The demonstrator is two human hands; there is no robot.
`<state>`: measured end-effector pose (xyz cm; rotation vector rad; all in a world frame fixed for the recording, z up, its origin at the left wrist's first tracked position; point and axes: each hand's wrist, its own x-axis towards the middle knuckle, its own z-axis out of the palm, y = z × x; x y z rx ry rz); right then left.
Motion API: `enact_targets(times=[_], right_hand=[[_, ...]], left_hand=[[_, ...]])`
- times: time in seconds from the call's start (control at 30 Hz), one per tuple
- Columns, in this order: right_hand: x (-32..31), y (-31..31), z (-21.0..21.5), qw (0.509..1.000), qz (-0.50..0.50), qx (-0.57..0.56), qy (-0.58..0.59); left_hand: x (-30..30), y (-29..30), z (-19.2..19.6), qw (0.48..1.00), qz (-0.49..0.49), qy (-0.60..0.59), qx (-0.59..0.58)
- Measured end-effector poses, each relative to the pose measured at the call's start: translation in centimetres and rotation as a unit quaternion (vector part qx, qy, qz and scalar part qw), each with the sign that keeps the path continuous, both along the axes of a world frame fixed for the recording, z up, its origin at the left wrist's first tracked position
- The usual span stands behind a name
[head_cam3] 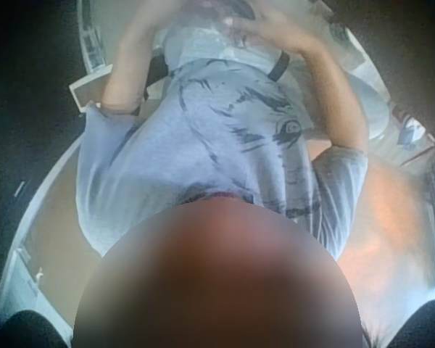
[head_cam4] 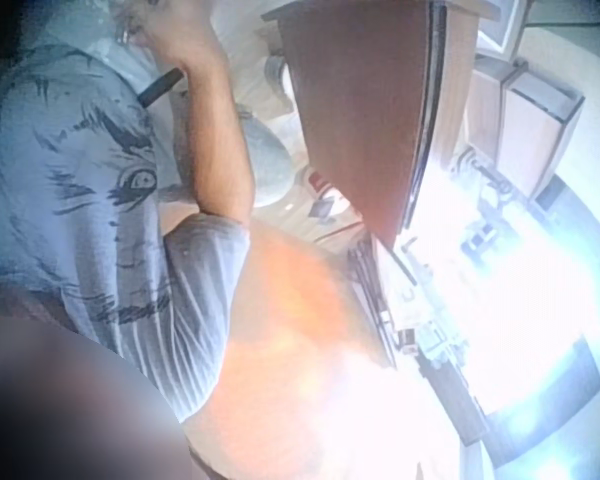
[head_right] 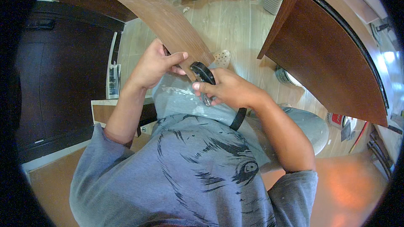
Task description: The person unpacks a metal drawer slide, picks up a wooden panel, and installs the slide onto the panel using a staple gun. The person then attaches a metal handle to the drawer front and continues to secure the slide with staples.
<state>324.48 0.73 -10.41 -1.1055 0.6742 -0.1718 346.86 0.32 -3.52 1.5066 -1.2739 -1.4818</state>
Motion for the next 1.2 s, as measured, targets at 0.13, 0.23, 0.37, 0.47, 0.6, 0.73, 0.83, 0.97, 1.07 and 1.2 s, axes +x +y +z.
enact_targets(times=[0.13, 0.23, 0.37, 0.47, 0.6, 0.73, 0.83, 0.97, 1.07, 1.2], right_hand=[[-1.5, -0.3, 0.3, 0.992, -0.029, 0.111, -0.051], [-2.9, -0.8, 0.6, 0.948, -0.028, 0.255, -0.188], [-3.8, -0.4, 0.8, 0.932, -0.038, 0.253, -0.258], [-3.2, 0.1, 0.6, 0.945, -0.050, 0.217, -0.241], [-2.6, 0.5, 1.0, 0.973, -0.061, 0.149, -0.165], [-1.8, 1.6, 1.1, 0.988, -0.094, 0.073, -0.099], [-1.2, 2.0, 0.8, 0.992, -0.108, -0.016, -0.069], [-1.4, 1.7, 0.6, 0.992, -0.098, -0.056, -0.059], [-1.8, 1.5, 0.8, 0.991, -0.090, -0.078, -0.064], [-1.8, 1.4, 1.2, 0.988, -0.085, -0.111, -0.059]], left_hand=[[-0.3, -0.9, 0.2, 1.000, -0.023, 0.005, -0.019], [-0.2, -2.6, 0.2, 0.999, -0.029, -0.004, -0.028], [0.3, -3.9, 0.4, 0.998, -0.026, 0.050, -0.040], [0.6, -4.2, 0.2, 0.997, -0.044, 0.055, -0.028], [0.8, -4.0, -0.2, 0.997, -0.048, 0.059, -0.016], [1.2, -3.4, -0.6, 0.998, -0.032, 0.056, -0.026], [1.6, -3.1, -0.7, 0.997, -0.026, 0.071, -0.017], [1.5, -3.0, -1.0, 0.997, -0.043, 0.066, -0.024], [1.2, -3.1, -1.3, 0.997, -0.050, 0.063, -0.020], [0.6, -3.2, -1.5, 0.996, -0.065, 0.059, -0.024]])
